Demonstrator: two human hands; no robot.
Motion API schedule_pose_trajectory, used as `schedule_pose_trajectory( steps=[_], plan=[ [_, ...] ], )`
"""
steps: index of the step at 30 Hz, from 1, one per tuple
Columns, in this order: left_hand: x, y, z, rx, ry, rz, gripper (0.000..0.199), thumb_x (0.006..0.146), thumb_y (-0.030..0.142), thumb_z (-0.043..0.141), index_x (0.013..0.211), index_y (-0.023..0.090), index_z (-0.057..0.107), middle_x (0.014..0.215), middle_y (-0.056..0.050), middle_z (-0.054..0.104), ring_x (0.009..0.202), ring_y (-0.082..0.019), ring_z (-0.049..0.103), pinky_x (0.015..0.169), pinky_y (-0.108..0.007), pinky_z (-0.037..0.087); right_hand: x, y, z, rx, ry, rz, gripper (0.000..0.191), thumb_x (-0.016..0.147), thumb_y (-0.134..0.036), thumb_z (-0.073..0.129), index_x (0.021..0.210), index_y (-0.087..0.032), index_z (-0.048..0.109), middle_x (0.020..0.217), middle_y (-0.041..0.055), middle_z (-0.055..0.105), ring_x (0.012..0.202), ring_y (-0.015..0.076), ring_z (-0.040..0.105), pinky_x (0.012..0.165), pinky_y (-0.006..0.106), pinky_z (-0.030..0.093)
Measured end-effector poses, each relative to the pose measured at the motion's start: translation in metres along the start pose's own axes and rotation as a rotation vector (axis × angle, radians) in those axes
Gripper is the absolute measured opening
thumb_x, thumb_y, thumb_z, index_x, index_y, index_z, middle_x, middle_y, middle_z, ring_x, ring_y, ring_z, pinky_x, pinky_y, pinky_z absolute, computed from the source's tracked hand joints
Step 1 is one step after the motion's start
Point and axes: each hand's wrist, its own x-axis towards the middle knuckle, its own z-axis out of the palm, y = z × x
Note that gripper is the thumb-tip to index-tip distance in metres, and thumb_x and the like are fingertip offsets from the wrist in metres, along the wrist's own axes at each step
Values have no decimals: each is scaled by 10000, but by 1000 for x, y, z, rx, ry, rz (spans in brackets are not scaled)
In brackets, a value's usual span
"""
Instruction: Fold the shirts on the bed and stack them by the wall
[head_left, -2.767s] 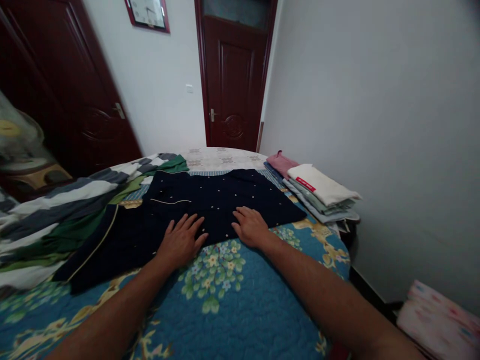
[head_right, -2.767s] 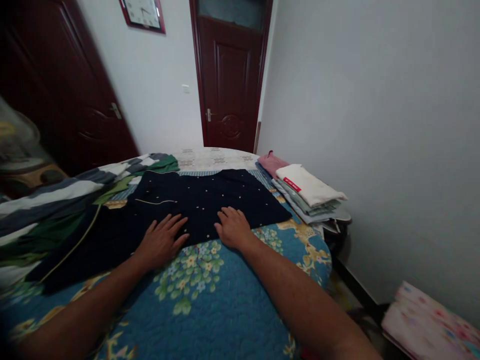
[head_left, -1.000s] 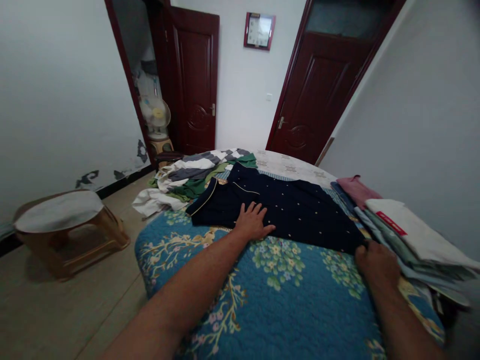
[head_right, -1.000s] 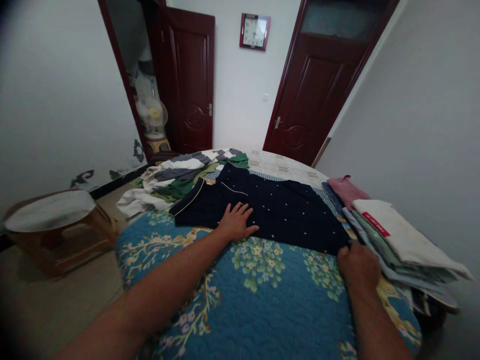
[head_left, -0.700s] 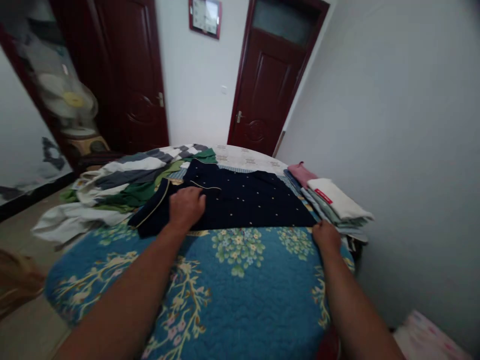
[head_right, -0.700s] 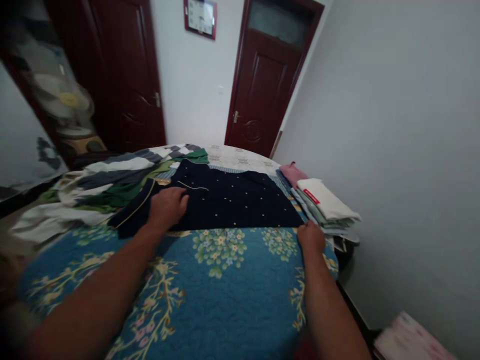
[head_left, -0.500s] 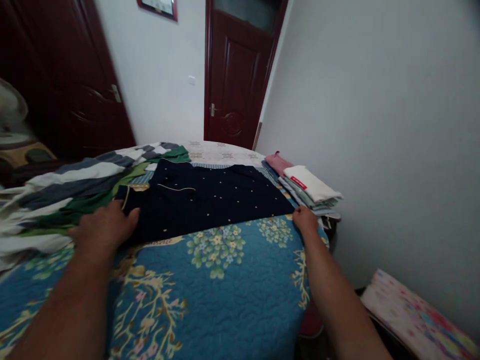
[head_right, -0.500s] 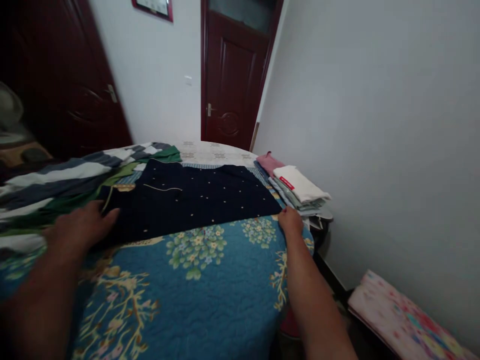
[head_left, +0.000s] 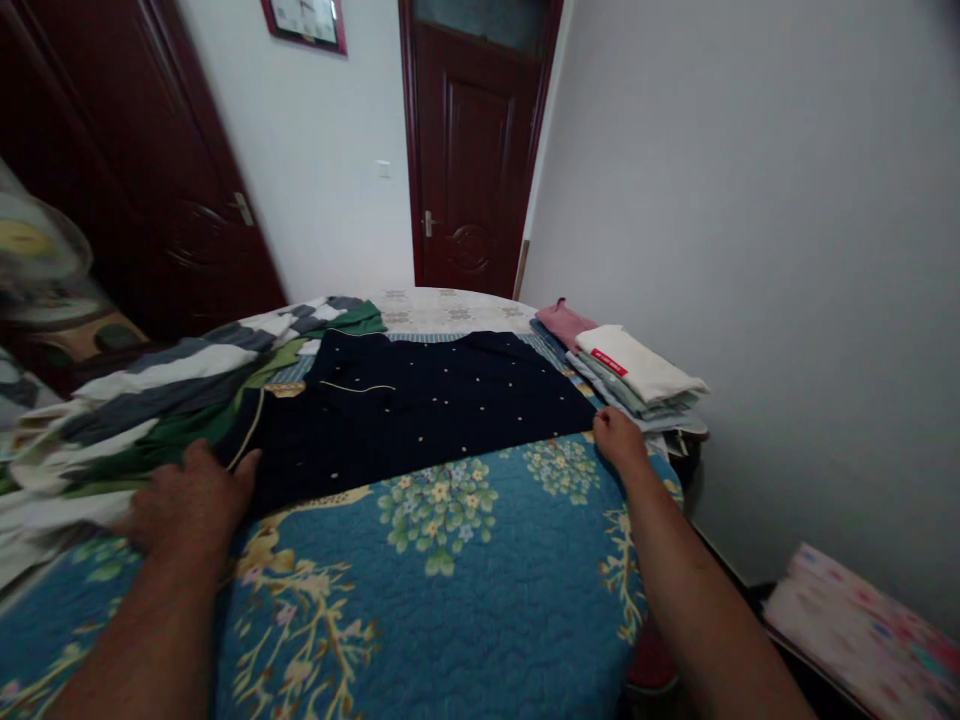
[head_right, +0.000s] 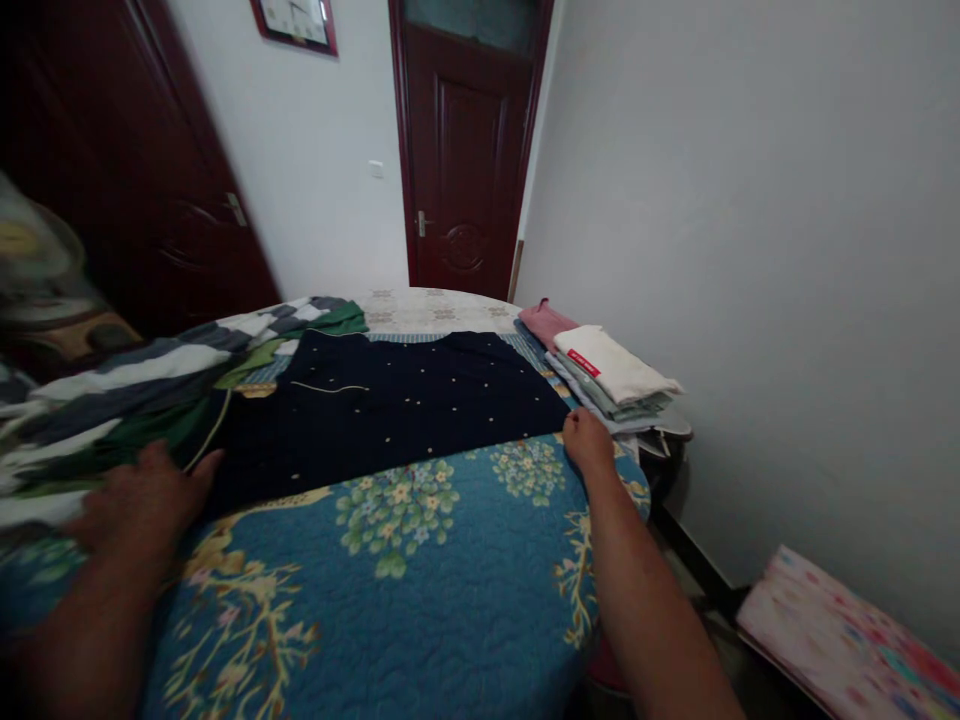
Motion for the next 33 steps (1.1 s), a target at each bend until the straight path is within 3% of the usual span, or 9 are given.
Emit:
schedule_pose_trajectory(
  steps=[4, 8, 14, 17, 20, 23, 27, 30, 33],
  plan=[
    [-13, 3, -12, -76, -11, 9, 796, 995, 750, 254, 1475, 170, 513, 1339, -252, 633, 1144, -433, 636, 872, -597, 542, 6, 9, 7, 86, 83, -10, 434, 969, -318, 394, 1191, -128, 714, 1130, 161, 749, 1059, 277, 676, 934, 355, 486],
    [-15, 2, -19, -121, -85, -1, 722, 1013, 674, 303, 1423, 151, 586, 1320, -268, 622, 1128, -465, 649, 880, -627, 530, 9, 21, 8, -56, 123, 32, 439, 953, -257, 393, 1157, -76, 738, 1111, 229, 730, 1073, 317, 674, 957, 407, 501],
    [-24, 3, -25, -143, -50, 6, 629, 1022, 562, 379, 1429, 137, 601, 1285, -282, 621, 1118, -446, 644, 897, -588, 508, 11, 31, 15, -221, -2, 71, 414, 941, -256, 460, 1155, -112, 783, 1097, 251, 731, 1028, 344, 724, 924, 449, 530],
    [-30, 6, -34, -137, 44, 23, 585, 1009, 487, 442, 1462, 142, 577, 1295, -269, 614, 1176, -450, 594, 921, -582, 482, 10, 30, 18, -239, -35, 75, 424, 941, -278, 472, 1174, -133, 794, 1096, 255, 731, 1026, 374, 732, 901, 497, 531],
    [-32, 17, -47, -183, 182, 155, 547, 1024, 391, 430, 1513, 171, 540, 1354, -235, 605, 1255, -427, 541, 985, -565, 440, 5, 21, 12, -221, -8, 50, 429, 938, -291, 471, 1170, -139, 799, 1099, 269, 716, 1004, 403, 728, 864, 531, 538],
    [-31, 41, -56, -242, 169, 422, 476, 1046, 297, 386, 1451, 190, 614, 1323, -188, 652, 1248, -368, 570, 1023, -502, 428, -1, -2, 2, -180, 96, -36, 450, 946, -312, 463, 1224, -127, 764, 1158, 269, 694, 1040, 403, 709, 891, 536, 544],
    [-28, 83, -47, -230, -42, 701, 423, 1041, 229, 408, 1339, 195, 705, 1258, -158, 711, 1185, -312, 635, 979, -436, 476, -8, -58, -6, -56, 132, -406, 391, 968, -303, 430, 1165, -156, 734, 1189, 203, 705, 1143, 339, 679, 1055, 489, 511],
    [-28, 104, -26, -209, -124, 734, 400, 1033, 281, 488, 1357, 186, 703, 1321, -163, 707, 1267, -317, 618, 1016, -437, 488, -15, -111, -4, 105, 25, -705, 335, 986, -304, 445, 1146, -191, 717, 1201, 152, 717, 1146, 285, 684, 1083, 450, 514],
    [-29, 108, -5, -217, -109, 691, 494, 1056, 356, 474, 1505, 195, 599, 1524, -159, 604, 1446, -336, 504, 1168, -482, 403, -22, -169, 3, 203, -101, -863, 304, 1000, -303, 475, 1166, -209, 712, 1238, 126, 715, 1152, 258, 689, 1085, 425, 521]
  ],
)
